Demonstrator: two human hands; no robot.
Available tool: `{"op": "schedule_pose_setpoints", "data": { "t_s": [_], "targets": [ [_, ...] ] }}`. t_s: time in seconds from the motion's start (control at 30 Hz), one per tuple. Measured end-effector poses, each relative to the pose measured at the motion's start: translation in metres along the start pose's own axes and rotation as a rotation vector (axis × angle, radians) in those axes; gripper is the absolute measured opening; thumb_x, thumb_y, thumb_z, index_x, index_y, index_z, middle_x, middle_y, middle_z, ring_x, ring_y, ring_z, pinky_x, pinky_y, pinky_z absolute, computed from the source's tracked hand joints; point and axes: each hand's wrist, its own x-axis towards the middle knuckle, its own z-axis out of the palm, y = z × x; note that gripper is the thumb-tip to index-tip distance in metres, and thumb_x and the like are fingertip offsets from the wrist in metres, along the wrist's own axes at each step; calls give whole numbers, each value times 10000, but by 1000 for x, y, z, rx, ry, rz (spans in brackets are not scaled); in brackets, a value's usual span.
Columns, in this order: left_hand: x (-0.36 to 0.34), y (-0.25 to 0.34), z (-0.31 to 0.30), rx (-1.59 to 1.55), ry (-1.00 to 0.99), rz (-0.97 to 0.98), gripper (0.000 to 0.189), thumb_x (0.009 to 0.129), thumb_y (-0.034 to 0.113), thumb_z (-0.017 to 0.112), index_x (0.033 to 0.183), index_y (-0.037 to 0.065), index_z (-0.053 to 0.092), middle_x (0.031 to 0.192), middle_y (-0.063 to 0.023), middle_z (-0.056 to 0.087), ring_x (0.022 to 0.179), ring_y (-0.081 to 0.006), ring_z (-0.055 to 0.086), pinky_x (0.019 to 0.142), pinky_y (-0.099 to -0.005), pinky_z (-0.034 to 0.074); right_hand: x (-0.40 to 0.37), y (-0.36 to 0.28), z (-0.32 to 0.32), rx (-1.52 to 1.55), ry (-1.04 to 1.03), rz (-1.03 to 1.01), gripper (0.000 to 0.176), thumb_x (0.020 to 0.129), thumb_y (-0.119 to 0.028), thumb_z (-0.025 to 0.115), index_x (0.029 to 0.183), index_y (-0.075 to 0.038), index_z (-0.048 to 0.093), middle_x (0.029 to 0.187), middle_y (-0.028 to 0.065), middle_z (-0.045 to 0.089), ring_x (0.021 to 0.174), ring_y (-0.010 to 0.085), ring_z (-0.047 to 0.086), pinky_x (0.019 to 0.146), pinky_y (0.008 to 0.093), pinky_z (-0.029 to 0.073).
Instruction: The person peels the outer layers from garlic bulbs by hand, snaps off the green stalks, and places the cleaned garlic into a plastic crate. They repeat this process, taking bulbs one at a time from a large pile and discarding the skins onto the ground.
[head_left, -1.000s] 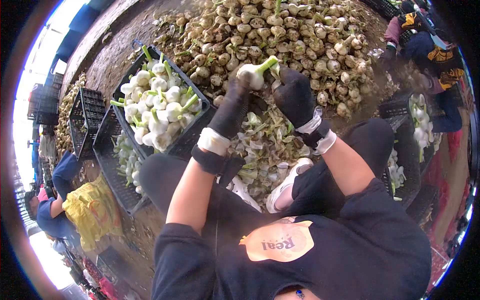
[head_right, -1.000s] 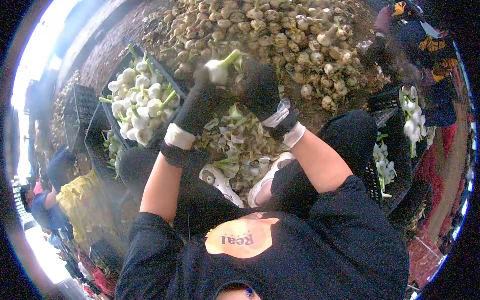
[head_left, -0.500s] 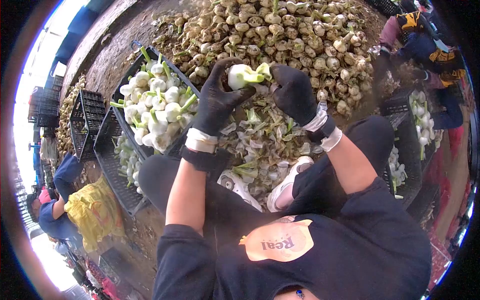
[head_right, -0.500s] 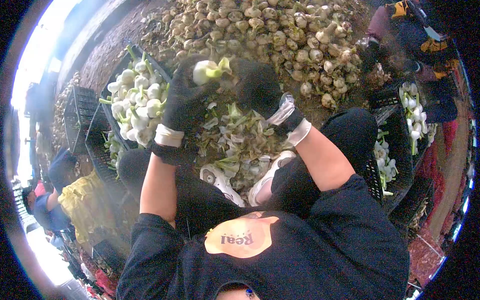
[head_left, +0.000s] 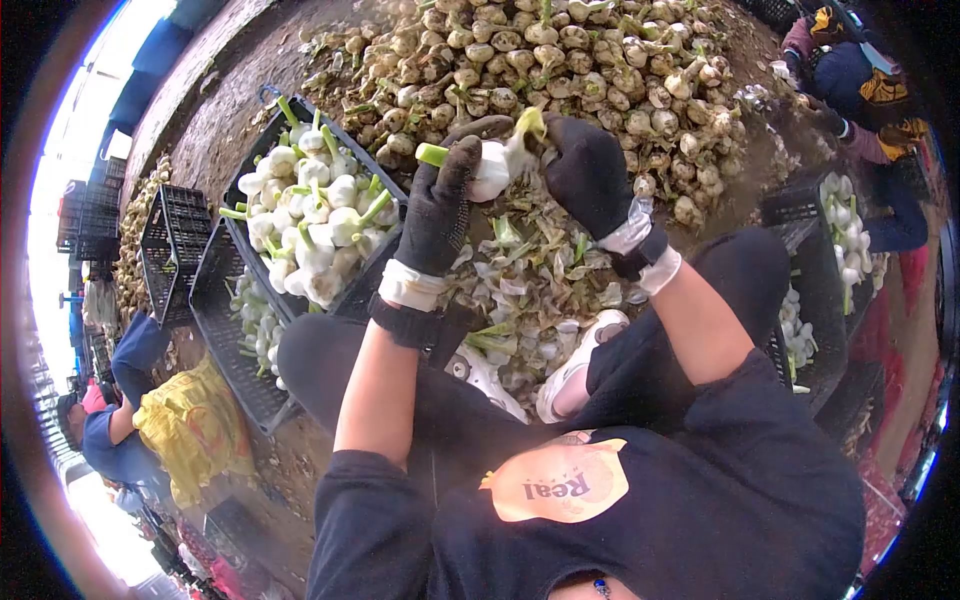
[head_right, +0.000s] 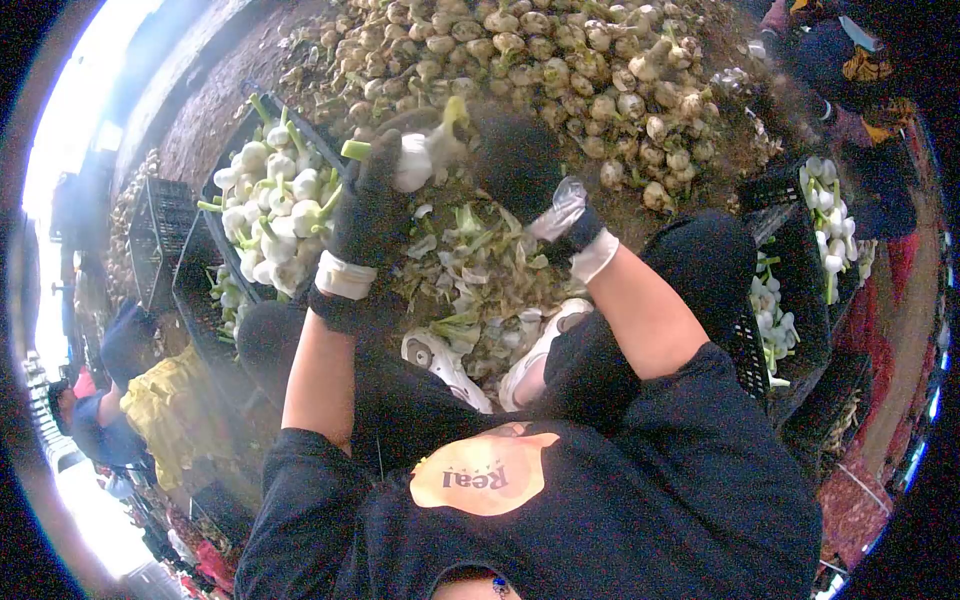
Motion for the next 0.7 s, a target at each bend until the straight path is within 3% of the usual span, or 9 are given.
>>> {"op": "schedule_pose_setpoints", "data": {
  "t_s": [0.1,0.17,0.23,0.27,0.3,0.37,0.5,0.53,0.7],
  "targets": [
    [-2,14,-1,403,7,87,394,1040,291,476,1326,32,555,1203,-76,626,972,-129,606,826,-250,512,-4,26,8,26,-60,-56,307,818,-210,704,1066,-32,670,913,201,676,839,388,654,702,431,530],
    [-1,8,-16,429,-77,83,402,1040,260,486,1363,25,523,1220,-83,622,954,-138,615,824,-250,515,-21,24,14,-10,-215,-29,337,813,-197,720,1103,-36,658,939,187,674,850,380,648,744,438,527],
    [0,8,-18,605,-31,285,417,1013,217,549,1391,48,501,1189,-84,625,940,-130,614,801,-256,523,-31,16,20,-116,-516,-218,372,799,-165,736,1139,-39,649,993,175,672,865,370,651,774,433,528],
    [-4,5,-14,-131,102,-184,483,966,181,628,1416,83,483,1138,-81,628,951,-128,607,802,-265,527,-37,13,20,16,-432,-181,394,800,-100,723,1181,-42,639,1034,164,672,909,355,659,797,413,532],
    [-3,7,-14,-130,105,-187,483,966,181,628,1416,83,483,1138,-81,628,951,-128,607,802,-265,527,-34,12,20,20,-435,-180,394,800,-100,723,1181,-42,639,1034,164,672,909,355,659,797,413,532],
    [-2,7,-13,-155,148,-333,573,919,165,694,1437,94,459,1110,-71,617,946,-122,595,807,-264,524,-20,6,10,150,-116,-96,392,805,-46,697,1192,-55,644,1069,167,677,954,346,663,817,396,532],
    [4,7,-3,167,95,4,792,755,112,843,1443,95,451,1129,-40,574,976,-136,569,866,-287,501,2,-40,-24,69,-58,-12,263,788,-75,730,1051,-77,713,1004,149,704,872,319,692,740,373,551],
    [4,10,-1,205,97,0,877,664,114,895,1429,107,466,1099,-37,569,1003,-151,564,891,-301,489,2,-41,-23,76,-2,-51,228,783,-133,751,1006,-90,726,937,134,708,812,319,693,687,367,552],
    [0,18,-5,459,56,55,874,616,111,914,1387,96,503,1064,-36,568,985,-155,564,880,-299,489,0,-34,-26,24,-96,-160,230,749,-170,767,965,-100,728,876,131,697,776,325,683,658,374,543]
  ]
}}
